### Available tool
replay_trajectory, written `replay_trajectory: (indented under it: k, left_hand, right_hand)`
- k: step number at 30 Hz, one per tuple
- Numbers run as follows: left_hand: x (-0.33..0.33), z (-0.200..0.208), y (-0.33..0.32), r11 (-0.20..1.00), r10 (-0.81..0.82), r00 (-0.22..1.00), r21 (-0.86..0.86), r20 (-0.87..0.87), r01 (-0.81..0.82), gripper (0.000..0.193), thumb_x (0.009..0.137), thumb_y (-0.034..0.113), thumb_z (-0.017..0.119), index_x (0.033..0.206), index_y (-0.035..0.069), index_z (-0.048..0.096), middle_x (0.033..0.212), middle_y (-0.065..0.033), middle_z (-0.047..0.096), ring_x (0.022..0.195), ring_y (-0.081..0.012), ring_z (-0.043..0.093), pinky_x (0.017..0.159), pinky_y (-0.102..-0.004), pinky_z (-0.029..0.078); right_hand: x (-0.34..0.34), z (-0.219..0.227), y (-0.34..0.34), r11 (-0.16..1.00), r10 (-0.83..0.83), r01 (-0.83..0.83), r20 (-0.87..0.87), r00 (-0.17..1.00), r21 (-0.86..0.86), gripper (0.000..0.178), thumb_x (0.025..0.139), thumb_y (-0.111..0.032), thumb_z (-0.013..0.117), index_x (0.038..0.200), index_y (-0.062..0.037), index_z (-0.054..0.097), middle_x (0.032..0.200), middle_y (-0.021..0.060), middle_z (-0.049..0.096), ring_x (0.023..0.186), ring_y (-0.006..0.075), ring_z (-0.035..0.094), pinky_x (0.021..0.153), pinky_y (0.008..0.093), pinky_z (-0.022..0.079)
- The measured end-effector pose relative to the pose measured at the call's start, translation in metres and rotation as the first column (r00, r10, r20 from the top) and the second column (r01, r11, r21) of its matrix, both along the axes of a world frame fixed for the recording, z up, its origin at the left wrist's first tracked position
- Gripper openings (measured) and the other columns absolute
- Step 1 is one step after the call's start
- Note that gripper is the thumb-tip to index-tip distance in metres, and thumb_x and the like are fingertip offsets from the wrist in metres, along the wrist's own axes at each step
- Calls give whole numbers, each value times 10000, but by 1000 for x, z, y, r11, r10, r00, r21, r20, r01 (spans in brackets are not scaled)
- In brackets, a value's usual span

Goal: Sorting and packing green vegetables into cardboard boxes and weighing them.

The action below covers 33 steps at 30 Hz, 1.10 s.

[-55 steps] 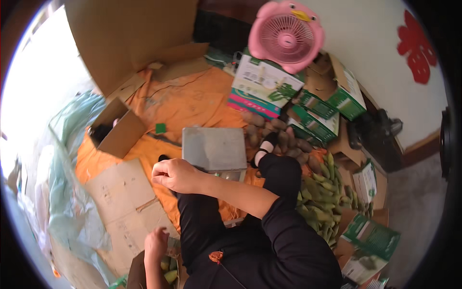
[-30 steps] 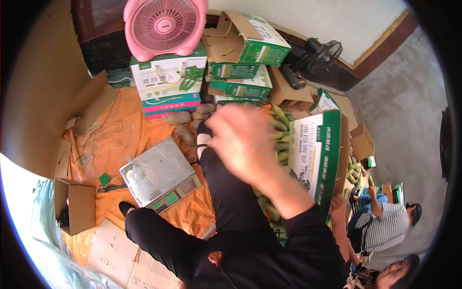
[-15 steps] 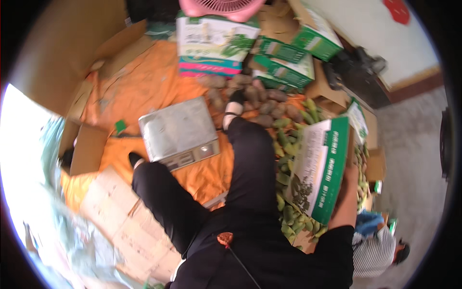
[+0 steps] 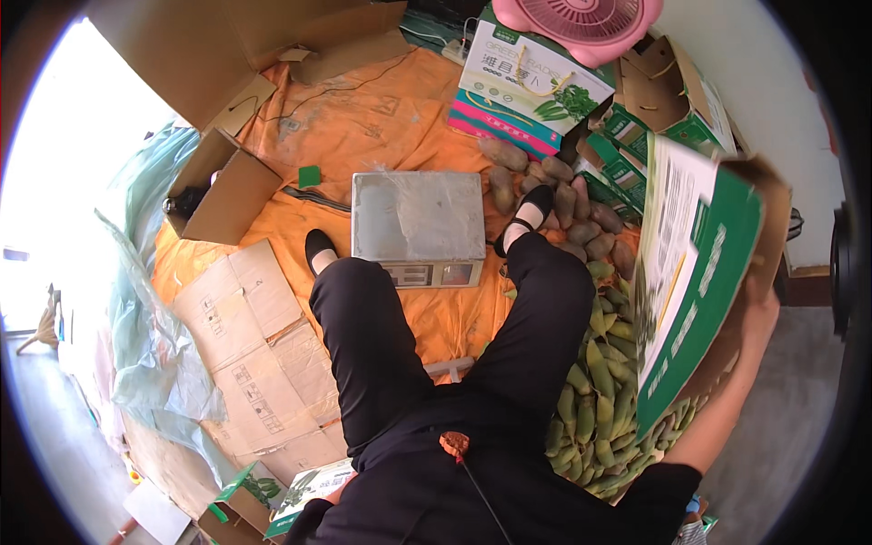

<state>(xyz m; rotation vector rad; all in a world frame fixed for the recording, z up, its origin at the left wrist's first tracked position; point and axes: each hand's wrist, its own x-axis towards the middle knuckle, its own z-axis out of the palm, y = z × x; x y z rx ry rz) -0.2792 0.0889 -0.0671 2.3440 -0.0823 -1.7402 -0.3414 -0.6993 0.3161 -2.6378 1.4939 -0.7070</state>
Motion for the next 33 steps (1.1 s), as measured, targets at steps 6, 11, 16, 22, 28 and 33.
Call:
replay_trajectory:
  k: [6, 11, 16, 22, 28, 33]
  left_hand:
    - [57, -49, -41, 916, -392, 915, -49, 97, 398, 237, 859, 163, 584, 994, -3, 685, 984, -220, 674, 936, -310, 669, 793, -385, 517]
    - [163, -6, -51, 548, 822, 469, -670, 321, -501, 149, 924, 45, 567, 1035, 36, 665, 869, -20, 639, 756, -89, 560, 706, -228, 471]
    - [256, 167, -156, 393, 912, 161, -917, 378, -73, 174, 967, 46, 513, 1081, -10, 631, 979, -70, 660, 921, -124, 607, 864, -255, 475]
    - [238, 290, -272, 316, 753, 230, -646, 616, 695, 117, 859, -38, 492, 921, -8, 586, 827, -153, 634, 735, -277, 624, 757, -444, 513]
    - [227, 269, -346, 235, 376, 483, -586, 791, 776, 382, 676, -36, 681, 1051, -2, 617, 971, -149, 621, 885, -324, 615, 810, -426, 502]
    - [250, 235, -375, 582, 84, 497, -447, 864, 679, 623, 724, 87, 717, 1298, 42, 479, 1299, -171, 469, 1238, -371, 431, 999, -469, 382]
  right_hand:
    - [150, 45, 18, 950, 305, -281, 211, 929, -134, 363, 911, -239, 538, 1105, 61, 603, 918, 173, 682, 835, 202, 626, 763, 326, 468]
    - [286, 0, 48, 784, 619, -528, 486, 617, -327, 409, 901, -394, 606, 999, 0, 660, 865, 136, 680, 807, 233, 620, 776, 364, 467]
    - [348, -48, 120, 863, 277, -454, 544, 792, 220, 464, 905, -436, 543, 904, 12, 662, 749, 224, 648, 763, 389, 642, 697, 453, 468]
    - [354, -196, 152, 689, -15, -474, 665, 747, 548, 372, 910, -307, 559, 1047, 30, 634, 902, 228, 664, 890, 365, 641, 772, 417, 471]
    - [331, -296, 208, 347, -568, -594, 667, 482, 725, 248, 929, -124, 531, 1137, 1, 585, 976, 64, 650, 834, 153, 600, 710, 314, 478]
    - [305, -266, 254, 25, -707, -512, 378, 598, 859, 225, 895, -94, 557, 1114, -50, 525, 1031, 65, 590, 832, 196, 601, 566, 321, 526]
